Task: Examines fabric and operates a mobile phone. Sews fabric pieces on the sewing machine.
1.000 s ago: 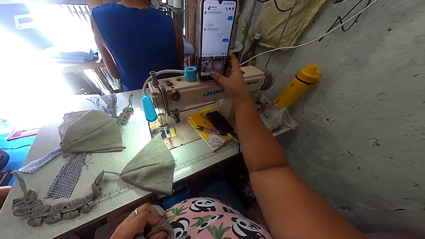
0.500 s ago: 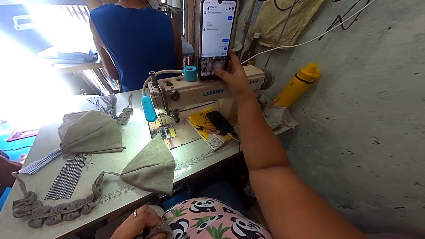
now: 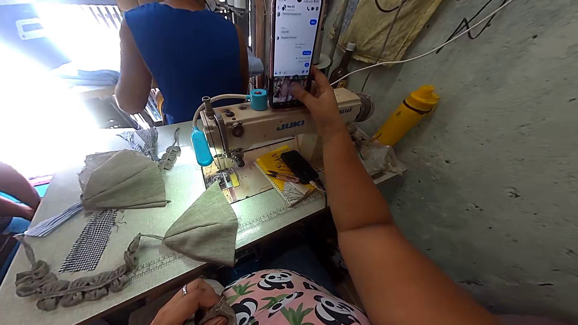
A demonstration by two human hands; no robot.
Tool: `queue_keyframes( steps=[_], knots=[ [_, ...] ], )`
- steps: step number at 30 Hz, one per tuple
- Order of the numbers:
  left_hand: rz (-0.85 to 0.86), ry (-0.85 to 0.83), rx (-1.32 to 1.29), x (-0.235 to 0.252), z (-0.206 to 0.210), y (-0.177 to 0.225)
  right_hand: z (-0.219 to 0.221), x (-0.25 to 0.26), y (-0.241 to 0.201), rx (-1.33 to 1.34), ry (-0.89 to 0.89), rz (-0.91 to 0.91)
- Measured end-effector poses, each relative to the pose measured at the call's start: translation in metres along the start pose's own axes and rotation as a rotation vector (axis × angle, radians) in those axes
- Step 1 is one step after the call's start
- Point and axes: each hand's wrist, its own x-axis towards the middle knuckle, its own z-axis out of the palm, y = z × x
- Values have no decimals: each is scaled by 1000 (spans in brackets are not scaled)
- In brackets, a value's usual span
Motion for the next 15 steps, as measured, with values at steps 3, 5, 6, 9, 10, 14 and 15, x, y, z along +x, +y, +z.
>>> queue_keyframes(
  steps=[3, 5, 6, 9, 10, 14, 15],
  knots=[
    [-4, -2, -4, 0, 0, 0, -5, 0, 1, 9, -74, 8],
    [-4, -7, -12, 1, 1, 1, -4, 0, 1, -1, -61, 13],
    [-4, -8, -13, 2, 1, 1, -2, 0, 1, 2, -48, 14],
    [-4, -10, -19, 2, 2, 1, 8, -1, 1, -6, 24, 12],
    [-6, -9, -19, 2, 2, 2, 11, 0, 1, -29, 55, 9],
    [-6, -8, -11, 1, 2, 4, 13, 2, 6, -100, 86, -21],
    [-8, -6, -10, 1, 2, 4, 9, 2, 5, -95, 60, -11]
  ],
)
